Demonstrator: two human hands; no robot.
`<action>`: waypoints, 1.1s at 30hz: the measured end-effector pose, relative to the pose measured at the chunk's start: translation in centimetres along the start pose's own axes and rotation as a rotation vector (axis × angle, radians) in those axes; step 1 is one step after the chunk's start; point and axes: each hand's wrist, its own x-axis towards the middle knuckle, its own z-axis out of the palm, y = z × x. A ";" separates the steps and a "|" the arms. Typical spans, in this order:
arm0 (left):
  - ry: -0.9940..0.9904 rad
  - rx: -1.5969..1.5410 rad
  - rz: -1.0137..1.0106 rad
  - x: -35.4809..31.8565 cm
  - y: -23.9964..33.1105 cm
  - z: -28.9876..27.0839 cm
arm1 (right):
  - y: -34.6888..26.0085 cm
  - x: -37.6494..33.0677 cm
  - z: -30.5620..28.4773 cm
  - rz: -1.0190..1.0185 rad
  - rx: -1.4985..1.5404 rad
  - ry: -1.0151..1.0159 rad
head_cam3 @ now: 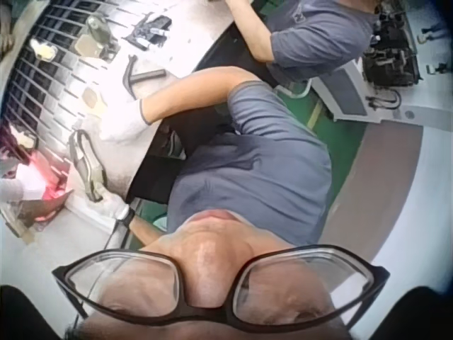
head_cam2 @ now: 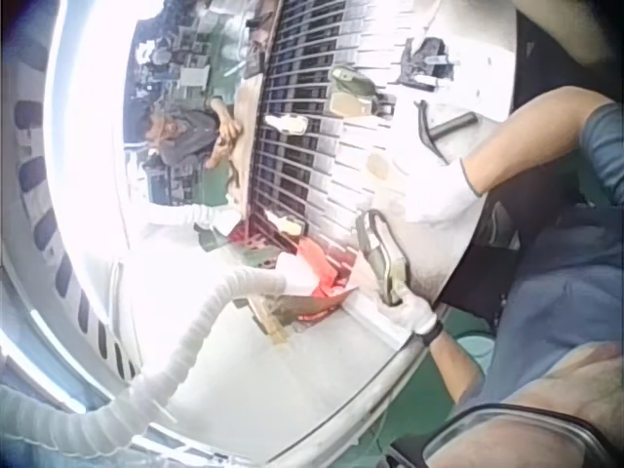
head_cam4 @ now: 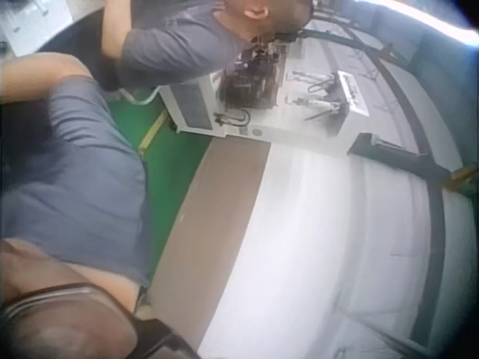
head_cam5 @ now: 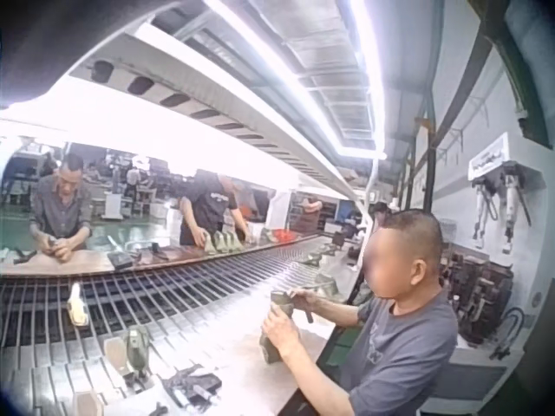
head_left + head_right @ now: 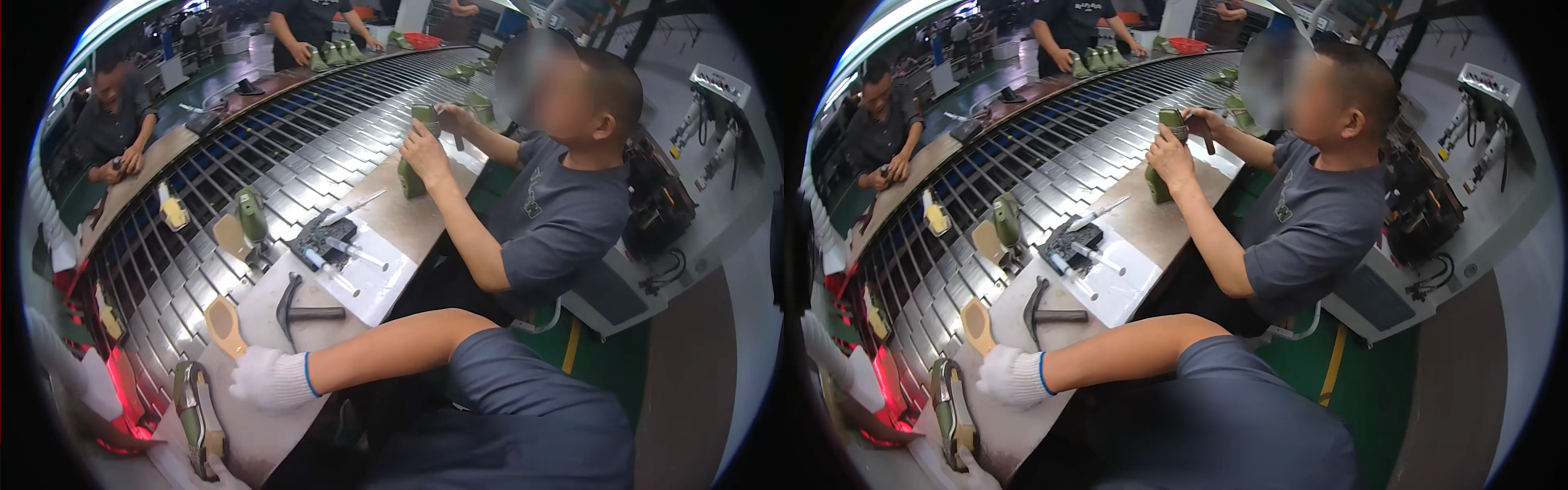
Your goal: The person assembles high-heeled shoes by taking shoe lasts and soles from a conveyor, attaching each sole to a shoe bottom by hand, and hammering along the edges with a hammer.
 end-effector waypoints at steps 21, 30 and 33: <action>-0.061 -0.093 -0.077 -1.1 3.3 -6.2 | -3.3 2.4 5.9 0.593 0.974 0.445; -0.014 -0.389 0.060 5.6 17.3 -8.2 | -1.9 1.1 6.7 0.501 0.853 0.586; 0.136 -0.682 -0.019 6.3 18.3 -5.4 | -2.9 -1.1 5.2 0.392 0.625 0.675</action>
